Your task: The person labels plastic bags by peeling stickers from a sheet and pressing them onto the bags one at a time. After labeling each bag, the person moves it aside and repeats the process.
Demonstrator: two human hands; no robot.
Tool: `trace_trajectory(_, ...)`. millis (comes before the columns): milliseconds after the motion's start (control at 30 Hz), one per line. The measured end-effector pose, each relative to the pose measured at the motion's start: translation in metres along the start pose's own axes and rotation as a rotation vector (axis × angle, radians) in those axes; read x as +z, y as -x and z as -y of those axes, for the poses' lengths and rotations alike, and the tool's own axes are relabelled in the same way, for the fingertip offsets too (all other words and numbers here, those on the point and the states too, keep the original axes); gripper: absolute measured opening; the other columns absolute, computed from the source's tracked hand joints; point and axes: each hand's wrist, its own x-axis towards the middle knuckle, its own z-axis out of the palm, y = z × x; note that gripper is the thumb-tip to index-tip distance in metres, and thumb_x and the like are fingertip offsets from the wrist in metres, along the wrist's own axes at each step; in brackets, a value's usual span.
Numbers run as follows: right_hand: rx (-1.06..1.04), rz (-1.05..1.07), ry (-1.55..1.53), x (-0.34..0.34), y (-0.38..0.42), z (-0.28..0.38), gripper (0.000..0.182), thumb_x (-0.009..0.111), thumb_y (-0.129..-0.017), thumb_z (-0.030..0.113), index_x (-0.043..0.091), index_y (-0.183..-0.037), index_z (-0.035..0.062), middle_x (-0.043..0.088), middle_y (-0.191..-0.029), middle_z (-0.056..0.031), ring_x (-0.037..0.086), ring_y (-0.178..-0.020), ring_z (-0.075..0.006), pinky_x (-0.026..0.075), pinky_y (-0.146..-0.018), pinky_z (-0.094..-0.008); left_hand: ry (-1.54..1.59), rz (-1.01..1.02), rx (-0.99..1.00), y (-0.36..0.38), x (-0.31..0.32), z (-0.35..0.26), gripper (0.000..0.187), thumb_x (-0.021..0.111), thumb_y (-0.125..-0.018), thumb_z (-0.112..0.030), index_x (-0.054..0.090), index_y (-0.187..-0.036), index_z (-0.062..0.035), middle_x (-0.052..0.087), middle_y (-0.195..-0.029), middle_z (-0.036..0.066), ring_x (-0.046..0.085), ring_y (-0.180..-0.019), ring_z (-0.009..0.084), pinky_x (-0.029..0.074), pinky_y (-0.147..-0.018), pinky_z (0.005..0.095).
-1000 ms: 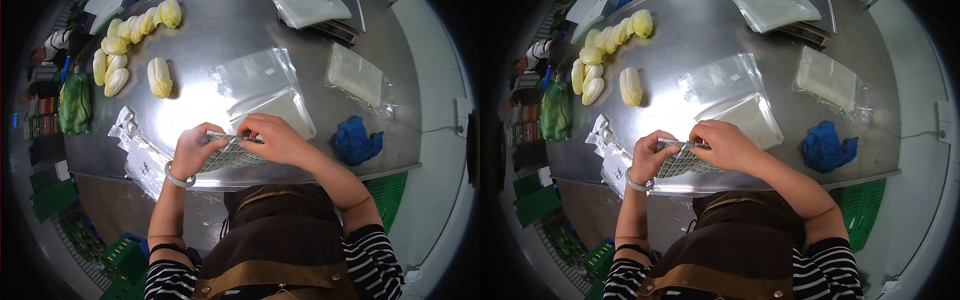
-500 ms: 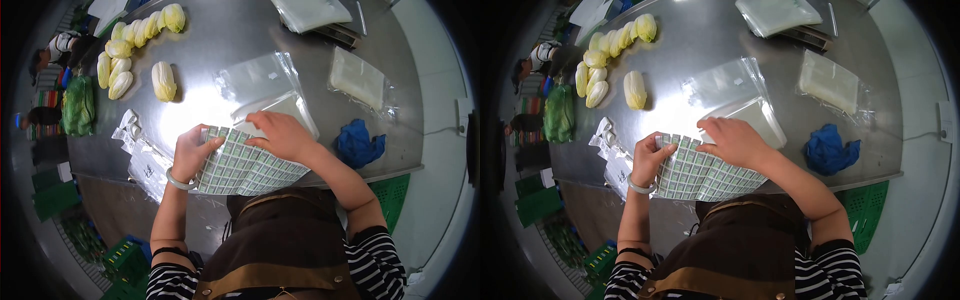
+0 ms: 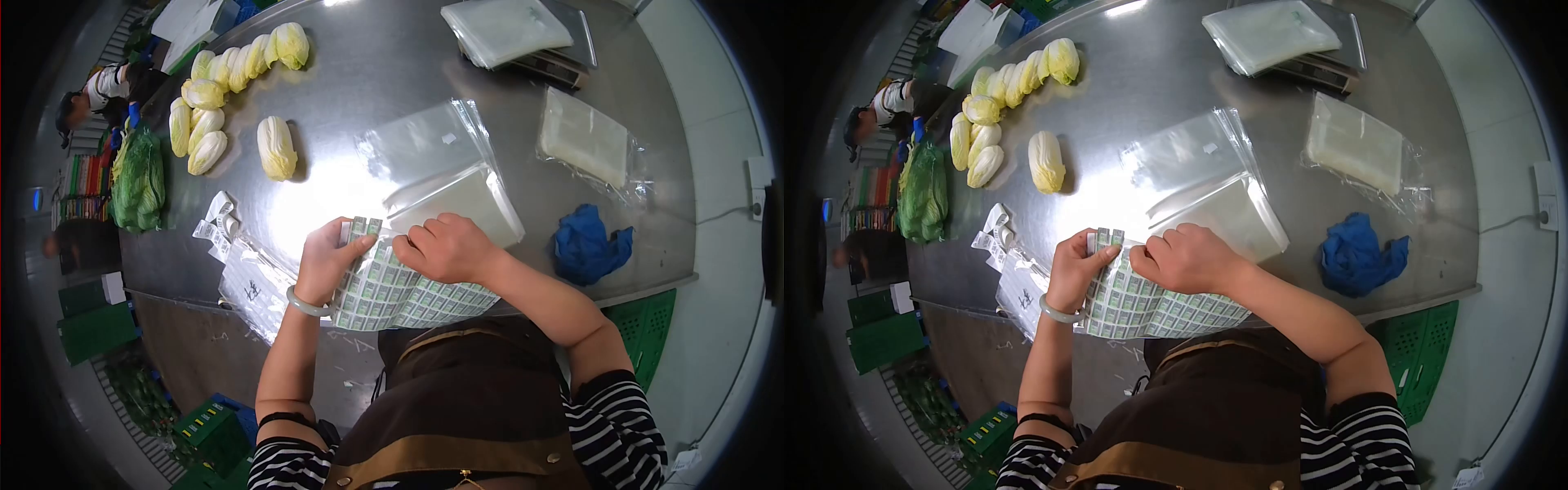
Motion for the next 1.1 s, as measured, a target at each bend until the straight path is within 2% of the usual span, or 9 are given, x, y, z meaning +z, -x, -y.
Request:
trace_trajectory(133, 0.423, -0.463, -0.533, 0.007, 0.010, -0.006, 0.010, 0.056, -0.090, 0.014, 0.057, -0.095, 0.0052, 0.059, -0.070, -0.0018, 0.058, -0.057, -0.0168, 0.046, -0.053, -0.0293, -0.073, -0.076, -0.031, -0.020, -0.015, 0.019, 0.019, 0.067, -0.086, -0.005, 0.062, -0.102, 0.0032, 0.067, -0.087, 0.004, 0.062, -0.072, 0.0078, 0.050, -0.065, 0.0222)
trace_trajectory(200, 0.875, -0.428, -0.925, -0.001, 0.020, -0.022, 0.016, 0.057, -0.094, 0.020, 0.057, -0.100, 0.0044, 0.056, -0.065, -0.0004, 0.054, -0.056, -0.0127, 0.044, -0.054, -0.0266, -0.150, -0.083, -0.024, -0.035, -0.038, 0.029, 0.018, 0.066, -0.087, -0.006, 0.062, -0.102, 0.0030, 0.068, -0.087, 0.005, 0.063, -0.072, 0.0083, 0.051, -0.065, 0.0224)
trace_trajectory(400, 1.194, 0.217, -1.062, 0.020, 0.098, -0.058, 0.024, 0.060, -0.093, 0.027, 0.056, -0.100, 0.0042, 0.053, -0.062, -0.0013, 0.049, -0.054, -0.0082, 0.040, -0.050, -0.0263, -0.750, 0.193, 0.013, -0.088, -0.141, 0.086, 0.031, 0.071, -0.083, -0.014, 0.061, -0.109, -0.0008, 0.069, -0.084, 0.007, 0.065, -0.072, 0.0156, 0.051, -0.067, 0.0303)
trace_trajectory(567, 1.291, 0.135, -1.002, 0.050, 0.131, -0.070, 0.025, 0.062, -0.091, 0.028, 0.059, -0.093, 0.0027, 0.055, -0.062, -0.0043, 0.050, -0.053, -0.0092, 0.041, -0.050, -0.0276, -1.282, -0.366, 0.394, -0.086, -0.093, 0.088, 0.043, 0.073, -0.074, -0.008, 0.057, -0.114, -0.0035, 0.060, -0.112, 0.015, 0.055, -0.107, 0.0305, 0.045, -0.090, 0.0396)
trace_trajectory(633, 1.283, 0.113, -0.885, 0.062, 0.131, -0.079, 0.026, 0.064, -0.090, 0.028, 0.061, -0.090, 0.0021, 0.059, -0.064, -0.0070, 0.053, -0.054, -0.0135, 0.042, -0.052, -0.0305, -1.090, -0.364, 0.575, -0.089, -0.063, 0.097, 0.039, 0.071, -0.073, -0.001, 0.059, -0.110, -0.0039, 0.062, -0.102, 0.014, 0.059, -0.099, 0.0296, 0.047, -0.084, 0.0380)
trace_trajectory(733, 1.199, 0.171, -0.580, 0.085, 0.131, -0.093, 0.028, 0.066, -0.086, 0.030, 0.062, -0.087, 0.0019, 0.064, -0.071, -0.0119, 0.058, -0.058, -0.0232, 0.046, -0.056, -0.0360, -0.657, 0.029, 0.372, -0.077, 0.006, 0.115, 0.023, 0.070, -0.077, -0.003, 0.062, -0.099, -0.0041, 0.064, -0.090, 0.010, 0.064, -0.075, 0.0168, 0.050, -0.064, 0.0281)
trace_trajectory(800, 1.126, 0.259, -0.308, 0.097, 0.131, -0.100, 0.030, 0.067, -0.084, 0.032, 0.063, -0.087, 0.0019, 0.066, -0.075, -0.0143, 0.060, -0.062, -0.0299, 0.047, -0.059, -0.0395, -0.772, 0.292, 0.649, -0.070, 0.042, 0.129, 0.029, 0.076, -0.071, -0.009, 0.062, -0.096, -0.0050, 0.061, -0.090, 0.010, 0.062, -0.079, 0.0242, 0.051, -0.070, 0.0335)
trace_trajectory(900, 1.066, 0.444, 0.030, 0.093, 0.135, -0.109, 0.032, 0.068, -0.082, 0.033, 0.064, -0.087, 0.0026, 0.067, -0.077, -0.0155, 0.061, -0.065, -0.0334, 0.047, -0.059, -0.0413, -0.902, 0.295, 0.778, -0.070, 0.067, 0.148, 0.026, 0.076, -0.068, -0.016, 0.063, -0.088, -0.0059, 0.060, -0.083, 0.012, 0.059, -0.081, 0.0315, 0.048, -0.075, 0.0399)
trace_trajectory(1100, 1.423, 0.057, -0.996, 0.025, 0.120, -0.109, 0.027, 0.069, -0.083, 0.029, 0.063, -0.088, 0.0033, 0.064, -0.073, -0.0140, 0.061, -0.063, -0.0252, 0.045, -0.056, -0.0402, -0.388, 0.253, 0.258, -0.093, 0.053, 0.164, 0.020, 0.068, -0.084, -0.019, 0.062, -0.093, -0.0030, 0.062, -0.078, 0.007, 0.055, -0.070, 0.0172, 0.046, -0.067, 0.0309)
